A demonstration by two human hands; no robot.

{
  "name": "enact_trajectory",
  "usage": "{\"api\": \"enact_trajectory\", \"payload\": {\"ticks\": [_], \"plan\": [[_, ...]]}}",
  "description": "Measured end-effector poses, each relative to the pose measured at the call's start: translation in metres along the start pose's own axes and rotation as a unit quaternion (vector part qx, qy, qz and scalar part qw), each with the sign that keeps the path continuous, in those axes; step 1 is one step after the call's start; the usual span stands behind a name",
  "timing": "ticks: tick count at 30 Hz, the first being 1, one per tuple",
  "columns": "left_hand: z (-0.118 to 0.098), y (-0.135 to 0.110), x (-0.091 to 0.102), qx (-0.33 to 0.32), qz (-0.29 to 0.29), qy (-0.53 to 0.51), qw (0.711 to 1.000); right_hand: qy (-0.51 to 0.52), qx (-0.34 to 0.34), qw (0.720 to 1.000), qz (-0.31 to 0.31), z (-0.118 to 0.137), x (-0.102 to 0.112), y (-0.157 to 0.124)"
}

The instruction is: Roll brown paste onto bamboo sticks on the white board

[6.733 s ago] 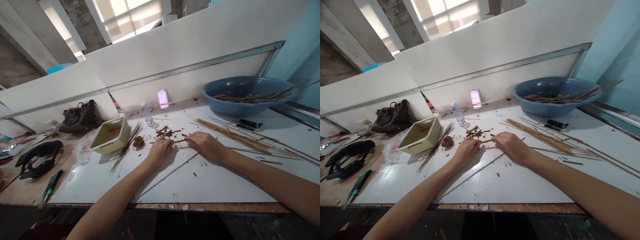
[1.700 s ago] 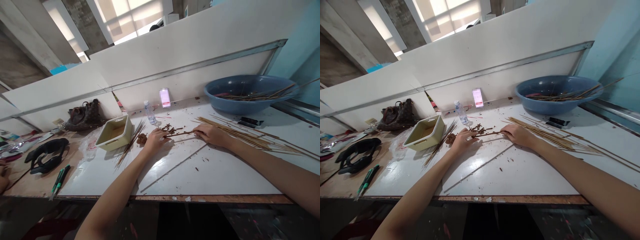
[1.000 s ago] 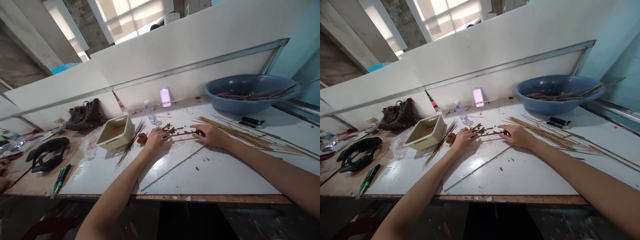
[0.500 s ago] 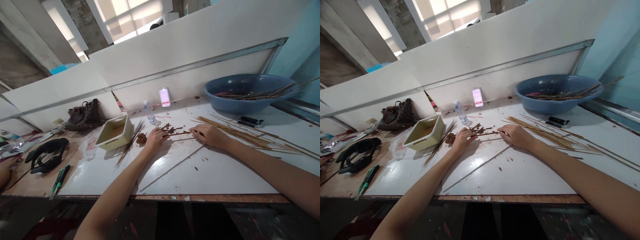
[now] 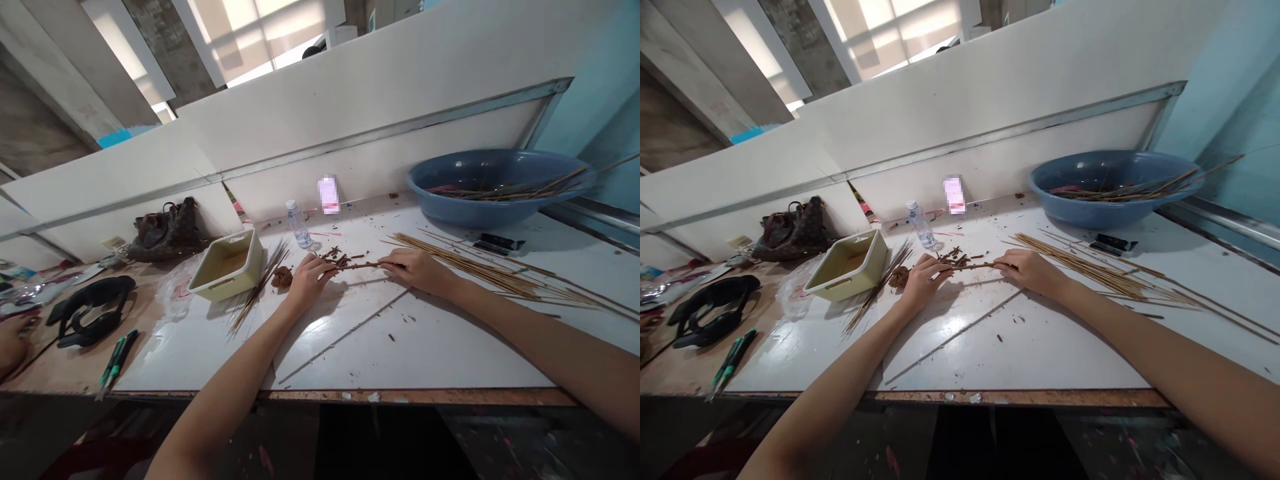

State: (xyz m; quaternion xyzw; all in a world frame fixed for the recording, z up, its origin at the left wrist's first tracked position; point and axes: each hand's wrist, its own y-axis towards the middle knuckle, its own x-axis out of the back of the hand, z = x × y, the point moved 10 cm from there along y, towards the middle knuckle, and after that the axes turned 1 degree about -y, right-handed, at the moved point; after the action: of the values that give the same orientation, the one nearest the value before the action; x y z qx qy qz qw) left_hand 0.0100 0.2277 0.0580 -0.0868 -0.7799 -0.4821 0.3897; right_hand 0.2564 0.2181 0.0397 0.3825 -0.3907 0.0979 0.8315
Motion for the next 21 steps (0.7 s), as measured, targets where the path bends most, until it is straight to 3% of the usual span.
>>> {"api": "enact_trajectory", "payload": {"ticks": [5, 14, 21], "plan": [[-0.008, 0.000, 0.005, -0.023, -0.013, 0.000, 1.000, -0.023, -0.040, 0.999, 0.004, -0.014, -0.005, -0.001], [-0.024, 0.001, 0.007, -0.086, -0.035, -0.005, 0.996, -0.001, 0.029, 1.000, -0.006, 0.010, -0.004, -0.002], [-0.025, 0.002, 0.007, -0.072, -0.046, 0.003, 0.996, -0.064, 0.029, 0.997, -0.034, 0.014, -0.005, -0.003]]}}
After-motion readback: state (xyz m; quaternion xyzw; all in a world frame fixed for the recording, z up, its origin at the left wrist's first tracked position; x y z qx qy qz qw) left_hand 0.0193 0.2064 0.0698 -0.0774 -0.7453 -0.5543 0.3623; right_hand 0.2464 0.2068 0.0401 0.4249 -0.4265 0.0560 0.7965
